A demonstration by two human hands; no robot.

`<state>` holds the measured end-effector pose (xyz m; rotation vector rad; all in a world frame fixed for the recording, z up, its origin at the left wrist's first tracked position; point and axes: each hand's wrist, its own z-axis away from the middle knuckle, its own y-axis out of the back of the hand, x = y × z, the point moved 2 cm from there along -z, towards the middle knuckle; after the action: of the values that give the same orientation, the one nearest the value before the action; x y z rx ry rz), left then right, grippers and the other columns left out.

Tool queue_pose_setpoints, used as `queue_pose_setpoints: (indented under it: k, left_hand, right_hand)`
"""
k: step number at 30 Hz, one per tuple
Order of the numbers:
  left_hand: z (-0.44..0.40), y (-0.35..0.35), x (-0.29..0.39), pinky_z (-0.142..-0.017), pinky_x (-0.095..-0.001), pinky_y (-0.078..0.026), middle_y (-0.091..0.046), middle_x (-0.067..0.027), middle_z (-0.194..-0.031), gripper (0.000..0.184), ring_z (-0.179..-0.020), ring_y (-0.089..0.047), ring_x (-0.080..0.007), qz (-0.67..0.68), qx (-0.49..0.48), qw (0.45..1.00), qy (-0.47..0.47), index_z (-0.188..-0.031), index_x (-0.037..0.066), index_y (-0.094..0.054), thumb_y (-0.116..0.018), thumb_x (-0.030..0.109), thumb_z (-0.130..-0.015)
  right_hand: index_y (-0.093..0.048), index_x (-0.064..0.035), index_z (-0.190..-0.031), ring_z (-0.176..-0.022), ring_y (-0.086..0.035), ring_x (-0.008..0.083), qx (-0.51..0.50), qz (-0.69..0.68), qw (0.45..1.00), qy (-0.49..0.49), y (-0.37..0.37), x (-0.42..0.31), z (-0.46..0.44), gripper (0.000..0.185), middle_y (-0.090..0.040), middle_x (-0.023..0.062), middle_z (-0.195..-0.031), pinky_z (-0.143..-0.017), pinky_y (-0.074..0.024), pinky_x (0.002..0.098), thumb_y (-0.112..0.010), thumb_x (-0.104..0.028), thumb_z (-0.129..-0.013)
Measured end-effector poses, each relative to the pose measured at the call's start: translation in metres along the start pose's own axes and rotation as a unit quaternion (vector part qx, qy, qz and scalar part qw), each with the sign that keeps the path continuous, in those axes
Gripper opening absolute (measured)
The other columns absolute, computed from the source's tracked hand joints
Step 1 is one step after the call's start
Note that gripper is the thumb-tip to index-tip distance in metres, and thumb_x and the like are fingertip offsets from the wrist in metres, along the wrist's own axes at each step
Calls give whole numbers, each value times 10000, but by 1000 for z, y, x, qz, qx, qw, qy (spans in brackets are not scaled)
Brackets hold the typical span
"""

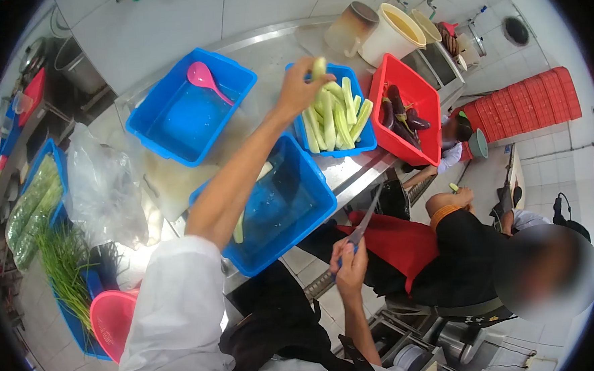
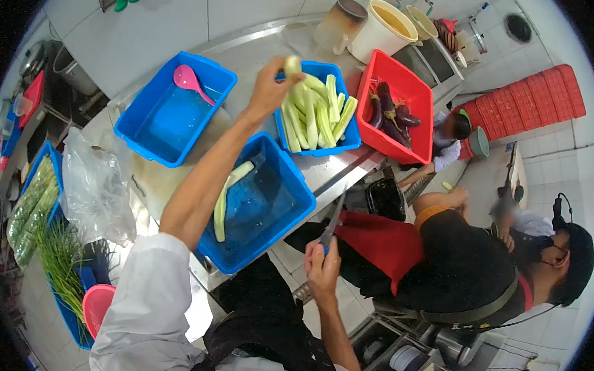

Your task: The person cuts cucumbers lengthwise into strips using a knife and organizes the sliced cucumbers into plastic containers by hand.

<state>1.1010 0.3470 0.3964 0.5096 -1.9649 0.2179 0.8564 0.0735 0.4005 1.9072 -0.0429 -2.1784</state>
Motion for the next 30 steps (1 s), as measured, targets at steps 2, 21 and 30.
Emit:
queue_pose_setpoints:
  k: [2, 21, 30]
  left_hand:
    - [8, 26, 26, -838, -372, -496, -599, -112, -1045, 429, -951, -585, -267, 115, 28, 993, 17, -1106, 9, -578, -609, 375, -883]
    - [284, 152, 149, -634, -356, -496, -549, -108, -941, 528, -702, -524, -209, 543, 337, 741, 207, -1189, 51, -467, -233, 484, -996]
    - [292, 175, 162, -669, -351, -501, -532, -131, -957, 516, -707, -515, -216, 541, 413, 720, 133, -1171, -9, -445, -229, 430, -1006]
  right_hand:
    - [-434, -60, -952, -480, -377, 37, 13, -42, 999, 12, -1, -23, -18, 141, -453, -7, -700, -410, -292, 190, -417, -197, -986]
    - [-480, 21, -998, -521, -513, 268, -269, 88, 931, 232, -115, -48, 48, 177, -526, 142, -694, -484, -419, 364, -507, -147, -951]
    - [-465, 41, -987, -622, -579, 442, -399, 155, 877, 219, -112, -37, 92, 213, -531, 251, -659, -527, -433, 437, -433, -168, -964]
